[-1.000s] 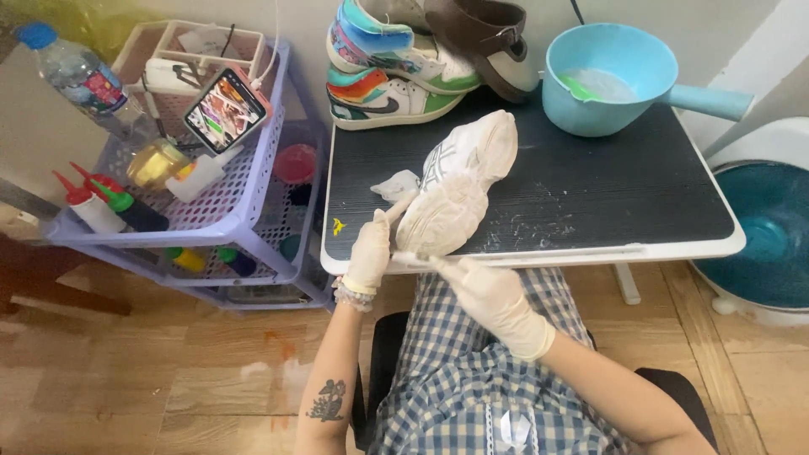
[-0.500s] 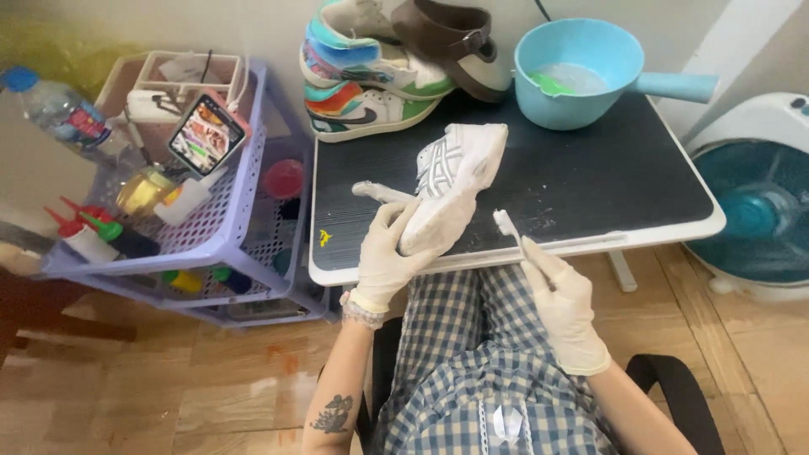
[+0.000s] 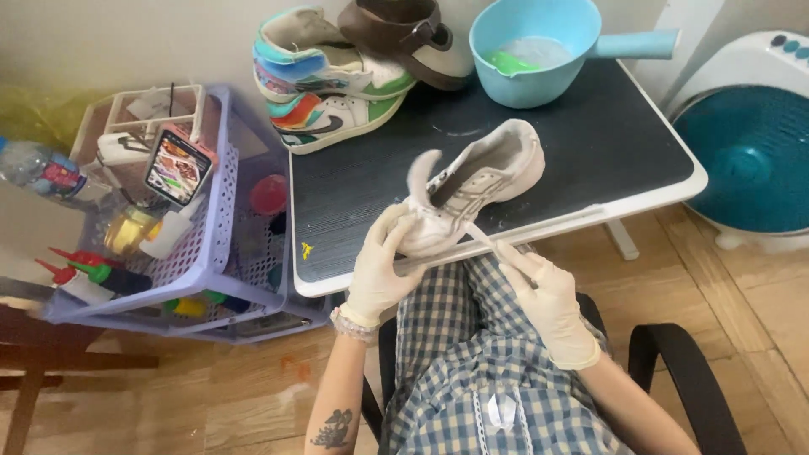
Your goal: A person is cleaning and repairing a white sneaker by applying a substance to the sole, wiping it, and stuffing it with paper.
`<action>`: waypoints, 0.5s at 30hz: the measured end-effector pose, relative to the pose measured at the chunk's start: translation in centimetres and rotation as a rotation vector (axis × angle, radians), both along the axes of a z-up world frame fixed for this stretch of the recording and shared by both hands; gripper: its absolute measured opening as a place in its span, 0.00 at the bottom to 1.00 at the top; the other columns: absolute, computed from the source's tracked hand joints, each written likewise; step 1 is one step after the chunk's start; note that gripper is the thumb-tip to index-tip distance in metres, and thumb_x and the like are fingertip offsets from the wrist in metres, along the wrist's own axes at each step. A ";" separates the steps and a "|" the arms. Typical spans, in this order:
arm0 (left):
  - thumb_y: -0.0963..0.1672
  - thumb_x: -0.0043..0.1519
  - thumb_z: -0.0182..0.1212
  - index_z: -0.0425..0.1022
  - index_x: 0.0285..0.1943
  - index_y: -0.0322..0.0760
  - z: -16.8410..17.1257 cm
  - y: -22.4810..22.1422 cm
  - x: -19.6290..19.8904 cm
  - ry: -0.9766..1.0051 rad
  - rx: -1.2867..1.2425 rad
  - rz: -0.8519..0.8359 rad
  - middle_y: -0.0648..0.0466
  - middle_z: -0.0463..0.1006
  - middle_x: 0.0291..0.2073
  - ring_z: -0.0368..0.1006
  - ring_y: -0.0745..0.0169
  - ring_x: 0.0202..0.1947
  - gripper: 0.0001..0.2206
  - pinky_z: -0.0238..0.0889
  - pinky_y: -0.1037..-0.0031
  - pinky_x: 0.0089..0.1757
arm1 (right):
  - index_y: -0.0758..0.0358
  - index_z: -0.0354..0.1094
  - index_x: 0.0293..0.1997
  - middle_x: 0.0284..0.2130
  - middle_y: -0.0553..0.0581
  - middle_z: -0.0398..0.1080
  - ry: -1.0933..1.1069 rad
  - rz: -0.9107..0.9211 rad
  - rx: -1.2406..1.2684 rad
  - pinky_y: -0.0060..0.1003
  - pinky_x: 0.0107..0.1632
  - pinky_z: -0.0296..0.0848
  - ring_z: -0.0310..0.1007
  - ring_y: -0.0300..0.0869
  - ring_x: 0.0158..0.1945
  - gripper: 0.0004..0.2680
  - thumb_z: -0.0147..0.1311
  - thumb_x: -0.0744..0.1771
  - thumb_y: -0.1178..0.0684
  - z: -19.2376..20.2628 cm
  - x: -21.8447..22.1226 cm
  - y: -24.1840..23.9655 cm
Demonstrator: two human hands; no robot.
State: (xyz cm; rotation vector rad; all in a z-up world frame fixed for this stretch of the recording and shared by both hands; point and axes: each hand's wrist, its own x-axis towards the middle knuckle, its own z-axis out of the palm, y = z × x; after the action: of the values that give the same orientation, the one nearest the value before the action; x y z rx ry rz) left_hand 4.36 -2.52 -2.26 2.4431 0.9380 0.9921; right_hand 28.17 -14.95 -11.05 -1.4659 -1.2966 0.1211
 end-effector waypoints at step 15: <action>0.56 0.35 0.83 0.71 0.68 0.51 0.2 1.6 1.6 -0.252 -0.441 0.194 0.53 0.73 0.63 0.68 0.51 0.65 0.46 0.57 0.59 0.64 | 0.42 0.79 0.43 0.29 0.40 0.72 -0.609 -0.198 0.196 0.30 0.34 0.75 0.76 0.36 0.34 0.04 0.65 0.66 0.48 1.6 1.1 5.3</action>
State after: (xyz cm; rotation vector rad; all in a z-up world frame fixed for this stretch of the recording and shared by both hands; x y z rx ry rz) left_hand 5.98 -0.88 -2.08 1.8471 1.1737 1.0007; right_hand 29.23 -9.66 -9.47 -1.5037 -1.5739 -0.6103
